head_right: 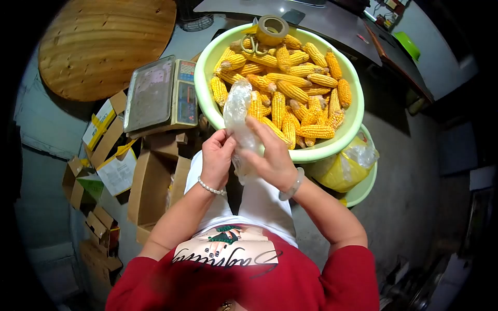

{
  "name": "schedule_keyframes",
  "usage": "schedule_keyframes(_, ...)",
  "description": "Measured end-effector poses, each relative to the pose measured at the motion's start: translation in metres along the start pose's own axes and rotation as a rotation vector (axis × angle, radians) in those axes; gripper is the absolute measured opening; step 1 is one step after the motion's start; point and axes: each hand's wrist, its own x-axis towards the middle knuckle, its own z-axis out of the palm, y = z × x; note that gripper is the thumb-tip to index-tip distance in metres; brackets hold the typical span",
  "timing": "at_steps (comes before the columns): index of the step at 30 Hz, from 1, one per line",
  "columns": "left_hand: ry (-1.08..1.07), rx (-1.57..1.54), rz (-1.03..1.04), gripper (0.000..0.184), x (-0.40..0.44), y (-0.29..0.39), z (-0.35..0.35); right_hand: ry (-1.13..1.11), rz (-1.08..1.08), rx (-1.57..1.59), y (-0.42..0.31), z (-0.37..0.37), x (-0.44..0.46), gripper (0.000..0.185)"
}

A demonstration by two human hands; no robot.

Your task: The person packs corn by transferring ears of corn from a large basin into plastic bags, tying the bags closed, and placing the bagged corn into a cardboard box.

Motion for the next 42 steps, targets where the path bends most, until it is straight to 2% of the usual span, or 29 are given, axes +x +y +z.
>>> schedule_keyframes(2,-0.028,0.040,0.001,0.012,-0.002,-0.005,-0.004,0.010,0.103,0.096,0.015,-0.003,0.004,0.037)
schedule_keyframes(5,0.050,-0.193,-0.061,0.013,0.002,-0.011,-0.017,0.214,0.420,0.592,0.015,-0.016,0.010,0.017)
schedule_keyframes(9,0.123,-0.138,-0.028,0.012,0.008,-0.003,-0.035,0.354,0.340,0.493,0.034,-0.022,0.008,0.016)
schedule_keyframes(13,0.155,-0.084,-0.056,0.013,0.019,-0.007,-0.052,0.386,0.384,0.240,0.048,-0.051,0.012,0.013)
schedule_keyframes(14,0.167,-0.057,-0.035,0.014,0.020,-0.011,-0.053,0.277,0.555,0.122,0.049,-0.065,0.014,0.018)
schedule_keyframes(17,0.177,0.037,-0.055,0.015,0.023,-0.019,-0.058,0.372,0.138,-0.412,0.046,-0.067,0.014,0.025)
schedule_keyframes(18,0.181,0.044,-0.056,0.015,0.023,-0.020,-0.058,0.361,-0.075,-0.598,0.027,-0.064,0.015,0.031)
schedule_keyframes(21,0.175,0.063,-0.062,0.016,0.022,-0.023,-0.053,0.257,-0.370,-0.646,-0.003,-0.042,0.015,0.036)
schedule_keyframes(24,0.144,0.056,-0.067,0.018,0.024,-0.022,-0.045,0.085,-0.484,-0.779,-0.016,-0.016,0.021,0.040)
schedule_keyframes(27,0.106,0.081,-0.140,0.020,0.023,-0.018,-0.041,0.061,-0.479,-0.861,0.013,0.001,0.028,0.035)
schedule_keyframes(28,0.086,0.125,-0.205,0.020,0.019,-0.011,-0.039,0.072,-0.507,-0.811,0.028,0.002,0.033,0.025)
schedule_keyframes(29,0.066,0.168,-0.268,0.021,0.018,-0.006,-0.038,0.082,-0.424,-0.774,0.034,0.001,0.035,0.023)
schedule_keyframes(31,0.030,0.345,-0.224,0.022,0.020,-0.008,-0.044,0.099,-0.258,-0.696,0.043,-0.002,0.037,0.020)
schedule_keyframes(32,0.011,0.434,-0.202,0.023,0.022,-0.009,-0.046,0.233,-0.397,-0.681,0.046,-0.003,0.043,0.015)
schedule_keyframes(33,-0.009,0.522,-0.179,0.024,0.023,-0.009,-0.049,0.210,-0.395,-0.739,0.047,-0.006,0.044,0.012)
schedule_keyframes(35,0.065,0.721,0.049,0.034,0.021,0.004,-0.050,0.166,-0.386,-0.857,0.043,-0.017,0.044,0.006)
schedule_keyframes(37,0.084,1.072,0.529,0.047,0.013,0.023,-0.030,0.151,-0.383,-0.901,0.040,-0.022,0.045,0.002)
schedule_keyframes(39,-0.011,1.262,0.816,0.049,0.011,0.029,-0.007,0.144,-0.391,-0.886,0.038,-0.021,0.046,0.005)
schedule_keyframes(41,-0.097,1.355,0.956,0.047,0.020,0.024,0.004,0.132,-0.410,-0.877,0.031,-0.015,0.048,0.007)
schedule_keyframes(42,-0.129,1.362,0.946,0.045,0.030,0.014,0.005,0.127,-0.418,-0.873,0.029,-0.013,0.047,0.008)
